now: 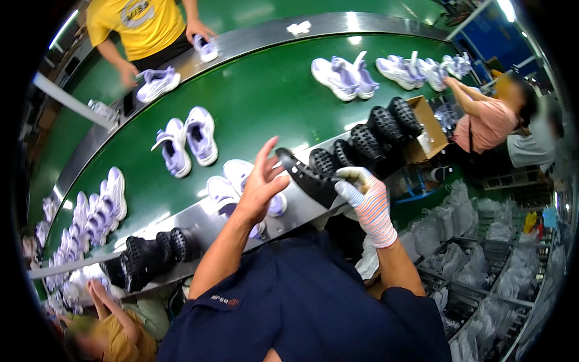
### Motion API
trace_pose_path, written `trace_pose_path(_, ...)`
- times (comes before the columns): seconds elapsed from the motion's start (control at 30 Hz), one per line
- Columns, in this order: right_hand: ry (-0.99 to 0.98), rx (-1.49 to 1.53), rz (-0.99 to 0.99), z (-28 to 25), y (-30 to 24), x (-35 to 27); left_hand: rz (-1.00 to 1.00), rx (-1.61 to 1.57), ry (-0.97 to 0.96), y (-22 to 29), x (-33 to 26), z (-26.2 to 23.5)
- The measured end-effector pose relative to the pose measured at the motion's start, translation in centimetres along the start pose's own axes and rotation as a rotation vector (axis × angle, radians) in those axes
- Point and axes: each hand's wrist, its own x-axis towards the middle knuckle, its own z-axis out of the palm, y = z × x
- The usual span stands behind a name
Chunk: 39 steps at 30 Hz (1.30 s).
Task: The person takes black shoes from a white bag and places them on a metal shelf next to a conveyor belt where other workers are handling white shoes. The person also handles the white shoes on the conveyor belt, picking them up and then placing them back down.
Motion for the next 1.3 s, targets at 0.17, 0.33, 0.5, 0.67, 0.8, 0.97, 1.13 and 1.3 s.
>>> trace_pose_path(0.17,-0.280,-0.449,-0.113,2.7,2.5,-0.1,-0.138,-0.277,-0.198,-0.7,1.0,-2.7)
trace_pose_path(0.33,-0.280,-0.410,0.081,5.2,4.2,0.8,-0.205,-0.256,-0.190,-0.5,-0.4,-5.1)
trace_pose_path(0.5,-0.472,-0.870,0.007,4.8,7.1,1.7,0.209,1.235,0.314,-1.2,-0.4,-9.9)
trace_pose_path(0.67,-0.492,-1.268,0.027,9.3,7.8,3.9,-0.037,1.522,0.028,-6.3,1.3,-11.1)
trace_pose_path(0.8,-0.380,-1.340,0.005,12.3,11.2,7.0,0.052,1.218,-0.152,-8.2,4.4,-10.9)
trace_pose_path(0.97,-0.283,-1.234,-0.057,13.4,15.3,6.8,0.254,1.086,0.021,-11.1,4.3,-10.6)
trace_pose_path(1.13,-0.026,-1.188,-0.254,9.0,18.9,7.0,-0.121,0.976,0.222,-12.2,0.7,-7.3)
trace_pose_path(1.3,-0.205,-1.280,-0.011,10.8,19.8,11.2,-0.214,1.036,0.374,-13.7,2.0,-5.8)
